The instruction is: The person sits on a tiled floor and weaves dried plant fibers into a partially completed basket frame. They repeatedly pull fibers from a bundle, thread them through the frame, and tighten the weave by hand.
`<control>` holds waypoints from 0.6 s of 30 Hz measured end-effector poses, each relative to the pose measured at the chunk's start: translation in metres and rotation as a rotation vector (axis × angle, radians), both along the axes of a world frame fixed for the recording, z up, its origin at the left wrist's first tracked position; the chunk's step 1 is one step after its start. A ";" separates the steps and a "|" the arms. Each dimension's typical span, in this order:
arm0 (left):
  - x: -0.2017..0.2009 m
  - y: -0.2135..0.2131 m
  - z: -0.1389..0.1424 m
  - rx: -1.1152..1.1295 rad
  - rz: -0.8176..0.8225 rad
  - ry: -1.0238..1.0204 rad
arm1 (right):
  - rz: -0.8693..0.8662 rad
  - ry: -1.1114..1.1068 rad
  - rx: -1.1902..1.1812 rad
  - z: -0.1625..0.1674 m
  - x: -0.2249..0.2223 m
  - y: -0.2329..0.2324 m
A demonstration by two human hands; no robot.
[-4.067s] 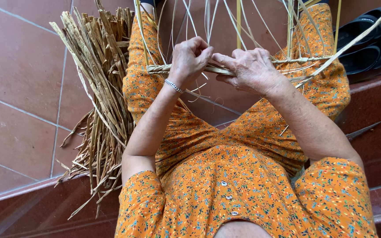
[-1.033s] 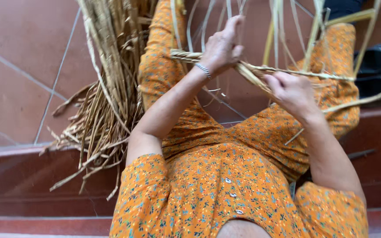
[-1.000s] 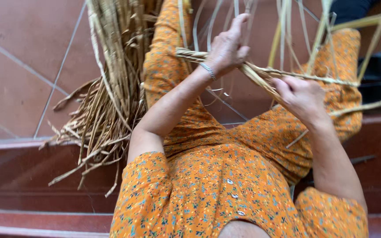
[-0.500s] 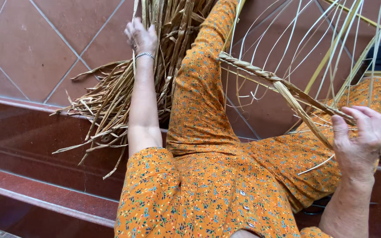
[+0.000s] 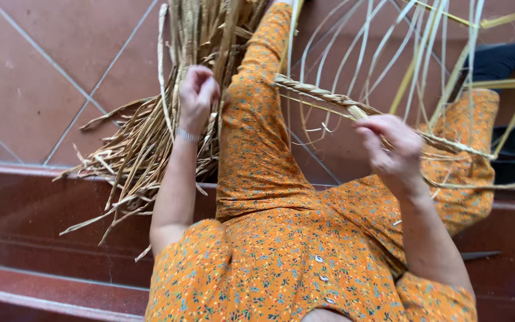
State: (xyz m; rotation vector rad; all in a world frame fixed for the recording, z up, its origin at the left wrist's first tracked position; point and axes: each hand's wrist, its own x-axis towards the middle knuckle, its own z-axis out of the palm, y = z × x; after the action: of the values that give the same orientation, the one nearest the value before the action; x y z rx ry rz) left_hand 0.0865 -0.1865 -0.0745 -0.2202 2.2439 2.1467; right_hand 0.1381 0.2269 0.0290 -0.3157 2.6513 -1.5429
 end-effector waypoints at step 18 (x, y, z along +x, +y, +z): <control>0.033 0.163 0.083 -0.361 -0.791 0.274 | -0.544 -0.025 -0.905 0.082 0.022 0.151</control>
State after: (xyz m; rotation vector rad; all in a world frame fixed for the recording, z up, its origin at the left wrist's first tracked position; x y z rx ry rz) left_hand 0.1192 -0.0235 0.0083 0.8547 2.2647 1.4148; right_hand 0.1596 0.3782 0.1114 0.4426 1.9087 -2.8036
